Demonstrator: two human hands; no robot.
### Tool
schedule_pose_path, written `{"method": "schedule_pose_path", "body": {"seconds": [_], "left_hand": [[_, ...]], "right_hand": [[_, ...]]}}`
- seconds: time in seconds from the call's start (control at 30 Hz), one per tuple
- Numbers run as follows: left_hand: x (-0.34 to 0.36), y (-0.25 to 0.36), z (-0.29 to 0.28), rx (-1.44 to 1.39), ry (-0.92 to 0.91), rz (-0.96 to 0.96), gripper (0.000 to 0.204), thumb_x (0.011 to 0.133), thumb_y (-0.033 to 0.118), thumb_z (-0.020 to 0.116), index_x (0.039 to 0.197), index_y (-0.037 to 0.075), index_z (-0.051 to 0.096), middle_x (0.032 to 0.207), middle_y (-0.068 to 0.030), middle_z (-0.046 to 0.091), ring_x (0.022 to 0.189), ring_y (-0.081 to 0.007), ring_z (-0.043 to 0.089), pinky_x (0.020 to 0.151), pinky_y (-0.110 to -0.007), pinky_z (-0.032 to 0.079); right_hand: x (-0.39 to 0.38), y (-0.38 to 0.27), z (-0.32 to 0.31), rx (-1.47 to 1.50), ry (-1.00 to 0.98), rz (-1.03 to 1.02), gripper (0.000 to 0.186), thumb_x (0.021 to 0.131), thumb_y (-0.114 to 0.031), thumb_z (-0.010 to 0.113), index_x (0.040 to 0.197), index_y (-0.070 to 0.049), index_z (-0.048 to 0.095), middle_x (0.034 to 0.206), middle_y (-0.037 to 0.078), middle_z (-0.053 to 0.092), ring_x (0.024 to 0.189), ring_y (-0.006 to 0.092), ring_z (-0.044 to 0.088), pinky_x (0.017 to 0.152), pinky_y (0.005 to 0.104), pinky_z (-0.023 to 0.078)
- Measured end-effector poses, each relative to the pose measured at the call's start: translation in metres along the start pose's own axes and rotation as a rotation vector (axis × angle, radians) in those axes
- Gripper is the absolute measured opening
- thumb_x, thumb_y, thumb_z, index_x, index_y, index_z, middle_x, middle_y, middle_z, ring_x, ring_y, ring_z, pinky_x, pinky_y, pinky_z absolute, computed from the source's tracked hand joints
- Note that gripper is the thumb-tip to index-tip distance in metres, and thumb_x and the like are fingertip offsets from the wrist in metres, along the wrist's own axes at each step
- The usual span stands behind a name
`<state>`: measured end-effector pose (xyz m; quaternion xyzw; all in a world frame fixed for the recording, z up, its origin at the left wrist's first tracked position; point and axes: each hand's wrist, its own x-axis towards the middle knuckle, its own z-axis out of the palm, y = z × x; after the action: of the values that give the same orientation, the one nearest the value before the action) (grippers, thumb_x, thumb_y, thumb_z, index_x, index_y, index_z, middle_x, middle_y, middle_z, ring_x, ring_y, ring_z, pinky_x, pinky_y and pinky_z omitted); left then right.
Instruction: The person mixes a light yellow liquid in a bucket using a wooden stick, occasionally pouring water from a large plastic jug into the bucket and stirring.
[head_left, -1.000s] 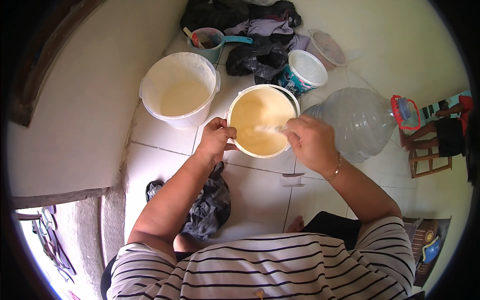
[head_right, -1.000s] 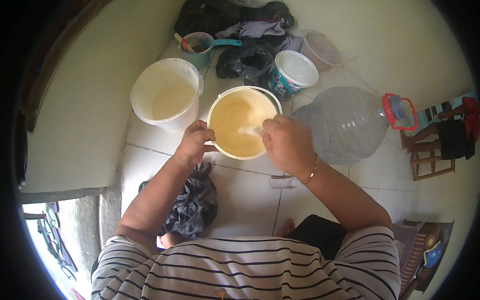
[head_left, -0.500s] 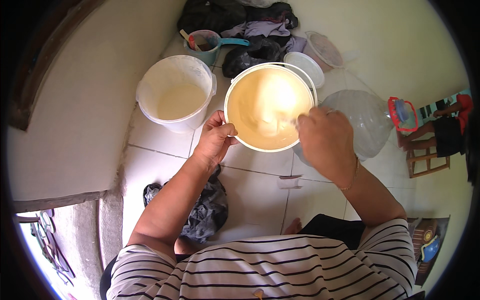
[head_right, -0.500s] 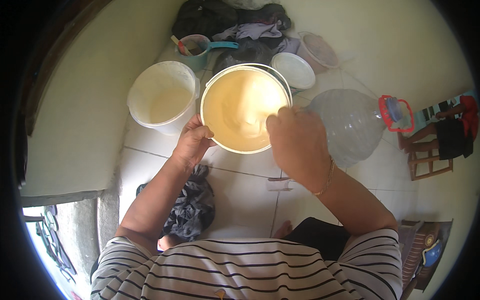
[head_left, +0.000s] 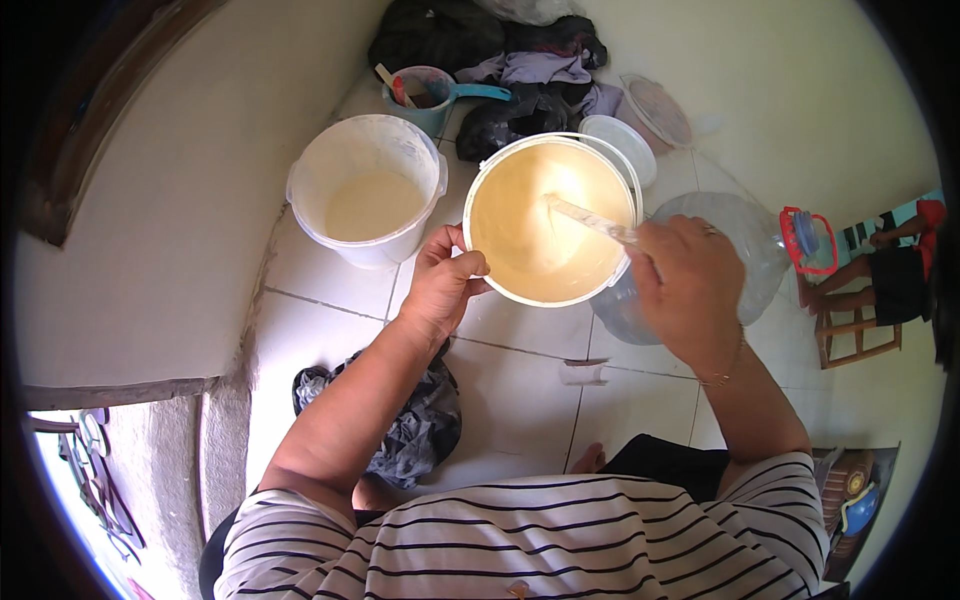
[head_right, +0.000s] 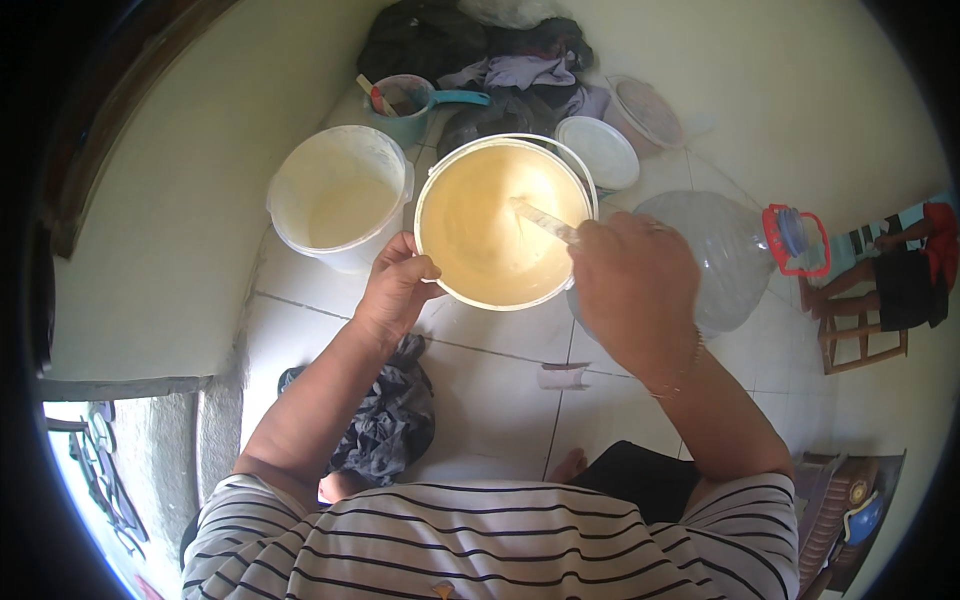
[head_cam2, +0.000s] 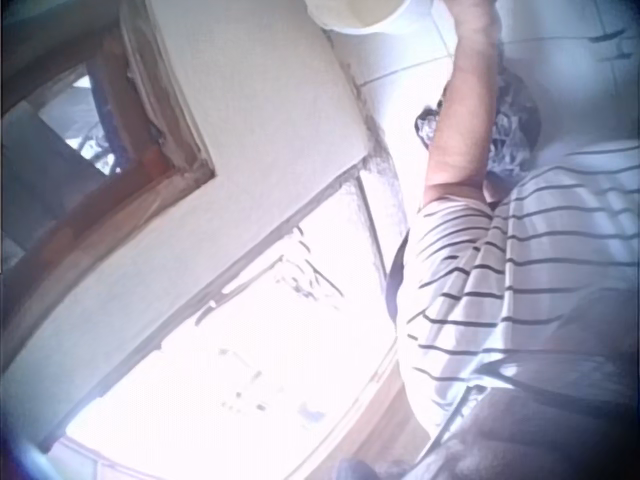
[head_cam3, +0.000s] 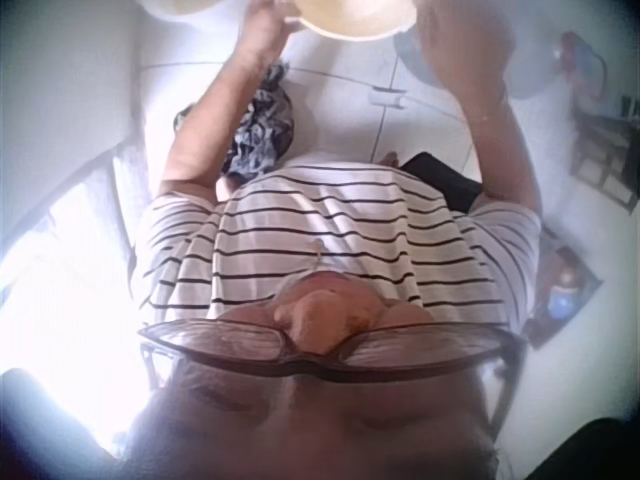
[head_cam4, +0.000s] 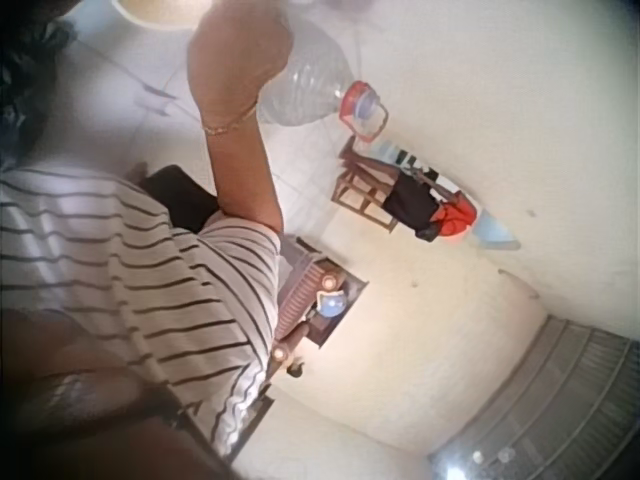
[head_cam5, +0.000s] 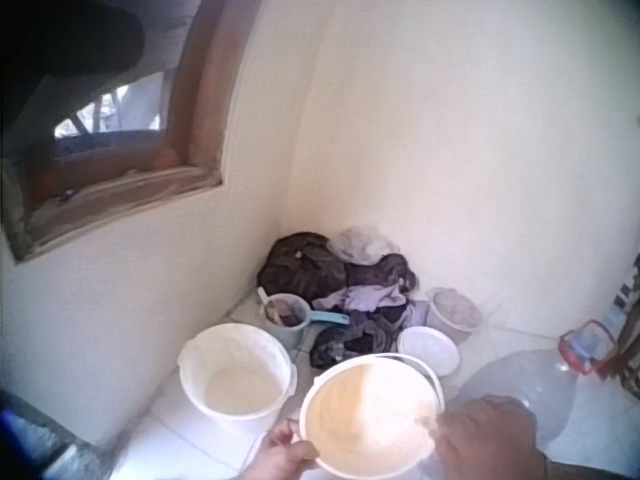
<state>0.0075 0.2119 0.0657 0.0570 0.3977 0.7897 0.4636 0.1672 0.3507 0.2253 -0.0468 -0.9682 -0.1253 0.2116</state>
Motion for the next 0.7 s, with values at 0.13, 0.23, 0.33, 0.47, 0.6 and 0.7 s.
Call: {"method": "schedule_pose_path", "body": {"seconds": [0.13, 0.23, 0.33, 0.47, 0.6, 0.7], "left_hand": [[0.002, 0.002, 0.001, 0.008, 0.043, -0.019, 0.022, 0.072, -0.007, 0.057, 0.081, 0.01, 0.045, 0.095, -0.0088, 0.058, 0.084, -0.0224, 0.064, 0.075, -0.041, 0.058], [0.004, 0.002, 0.0, -0.015, 0.085, -0.029, 0.022, 0.072, -0.007, 0.056, 0.081, 0.009, 0.044, 0.094, -0.0093, 0.058, 0.083, -0.0238, 0.064, 0.074, -0.042, 0.058], [0.003, 0.002, 0.003, 0.009, 0.104, -0.026, 0.022, 0.072, -0.007, 0.057, 0.081, 0.009, 0.044, 0.091, -0.0097, 0.058, 0.082, -0.0243, 0.064, 0.071, -0.042, 0.059], [0.0, 0.003, 0.013, 0.07, 0.111, -0.041, 0.02, 0.074, -0.003, 0.056, 0.087, 0.007, 0.045, 0.092, -0.0127, 0.058, 0.084, -0.0249, 0.062, 0.082, -0.049, 0.054], [-0.003, 0.002, 0.018, 0.155, 0.208, -0.091, 0.022, 0.073, -0.002, 0.058, 0.088, 0.006, 0.043, 0.091, -0.0141, 0.057, 0.08, -0.0254, 0.062, 0.075, -0.047, 0.057], [-0.002, -0.002, 0.016, 0.145, 0.255, -0.104, 0.024, 0.072, -0.003, 0.06, 0.086, 0.006, 0.042, 0.086, -0.0145, 0.058, 0.074, -0.025, 0.063, 0.065, -0.041, 0.058]], "right_hand": [[0.002, 0.001, -0.038, 0.04, 0.069, 0.054, 0.015, 0.07, -0.007, 0.07, 0.082, -0.009, 0.06, 0.065, 0.006, 0.051, 0.062, 0.0249, 0.055, 0.055, 0.0381, 0.042], [0.001, -0.004, -0.061, 0.044, 0.08, 0.107, 0.018, 0.069, -0.007, 0.071, 0.084, -0.008, 0.06, 0.065, 0.006, 0.05, 0.061, 0.025, 0.054, 0.053, 0.0372, 0.04], [-0.004, -0.005, -0.062, 0.053, 0.115, 0.119, 0.018, 0.07, -0.006, 0.071, 0.085, -0.008, 0.06, 0.066, 0.007, 0.05, 0.061, 0.0254, 0.054, 0.053, 0.0369, 0.04], [-0.028, 0.003, -0.028, 0.01, -0.123, 0.022, 0.018, 0.07, -0.008, 0.071, 0.084, -0.007, 0.059, 0.067, 0.007, 0.05, 0.061, 0.0261, 0.054, 0.054, 0.0372, 0.041], [-0.034, 0.002, -0.018, 0.107, -0.122, 0.058, 0.018, 0.07, -0.01, 0.071, 0.083, -0.008, 0.058, 0.067, 0.007, 0.05, 0.06, 0.0263, 0.054, 0.055, 0.0375, 0.041], [-0.034, 0.001, -0.014, 0.129, -0.031, 0.081, 0.017, 0.07, -0.011, 0.071, 0.08, -0.009, 0.057, 0.066, 0.007, 0.05, 0.06, 0.0263, 0.053, 0.055, 0.038, 0.041]]}}
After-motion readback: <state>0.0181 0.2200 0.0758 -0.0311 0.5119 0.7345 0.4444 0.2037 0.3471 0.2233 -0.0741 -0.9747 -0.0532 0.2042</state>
